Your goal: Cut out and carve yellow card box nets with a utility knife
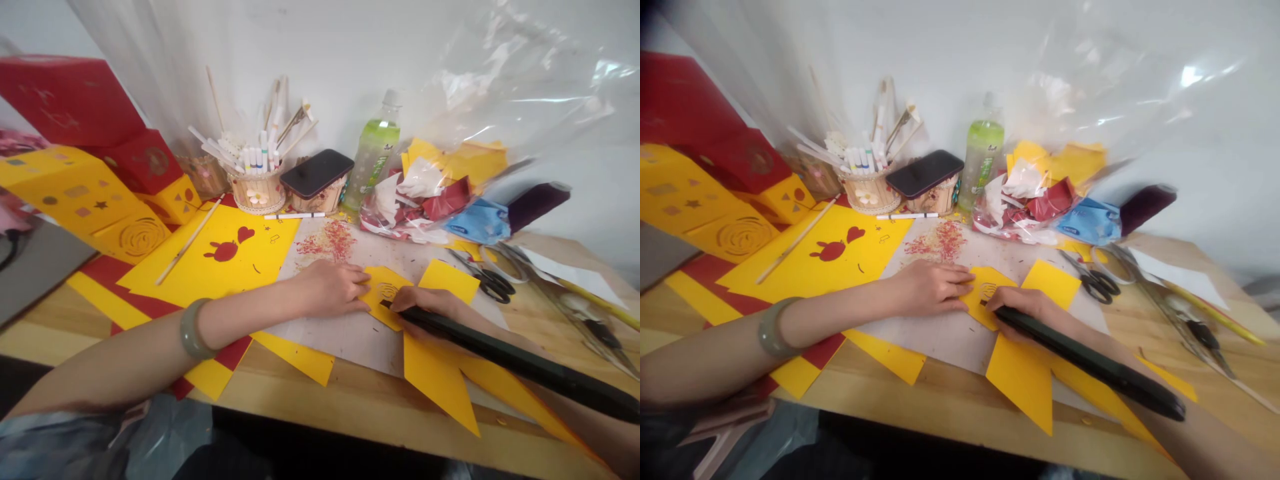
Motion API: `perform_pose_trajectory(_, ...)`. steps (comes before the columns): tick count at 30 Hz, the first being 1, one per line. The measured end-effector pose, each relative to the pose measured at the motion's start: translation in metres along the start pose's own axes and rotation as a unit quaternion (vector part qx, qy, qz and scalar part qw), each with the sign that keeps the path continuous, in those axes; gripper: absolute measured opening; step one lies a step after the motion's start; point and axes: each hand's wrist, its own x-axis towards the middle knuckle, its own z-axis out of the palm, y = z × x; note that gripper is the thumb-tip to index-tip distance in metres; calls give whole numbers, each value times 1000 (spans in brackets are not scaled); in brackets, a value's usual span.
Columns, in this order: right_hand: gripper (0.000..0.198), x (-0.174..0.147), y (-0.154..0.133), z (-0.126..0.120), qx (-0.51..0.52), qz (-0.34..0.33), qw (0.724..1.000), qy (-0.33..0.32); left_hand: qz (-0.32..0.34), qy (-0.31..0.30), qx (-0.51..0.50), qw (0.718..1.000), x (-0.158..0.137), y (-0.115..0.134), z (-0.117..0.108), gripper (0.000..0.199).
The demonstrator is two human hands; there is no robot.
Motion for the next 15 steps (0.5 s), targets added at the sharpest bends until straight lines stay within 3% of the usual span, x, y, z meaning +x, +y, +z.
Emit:
perform_pose_trajectory(7, 13, 1, 9, -5, 97, 31, 995, -8, 13, 26, -4, 1000, -1, -2, 4, 32)
perform_pose_trajectory(15, 5, -1, 3, -8, 124, 16, 992, -13, 18, 33, -7, 999, -3, -3, 4, 32)
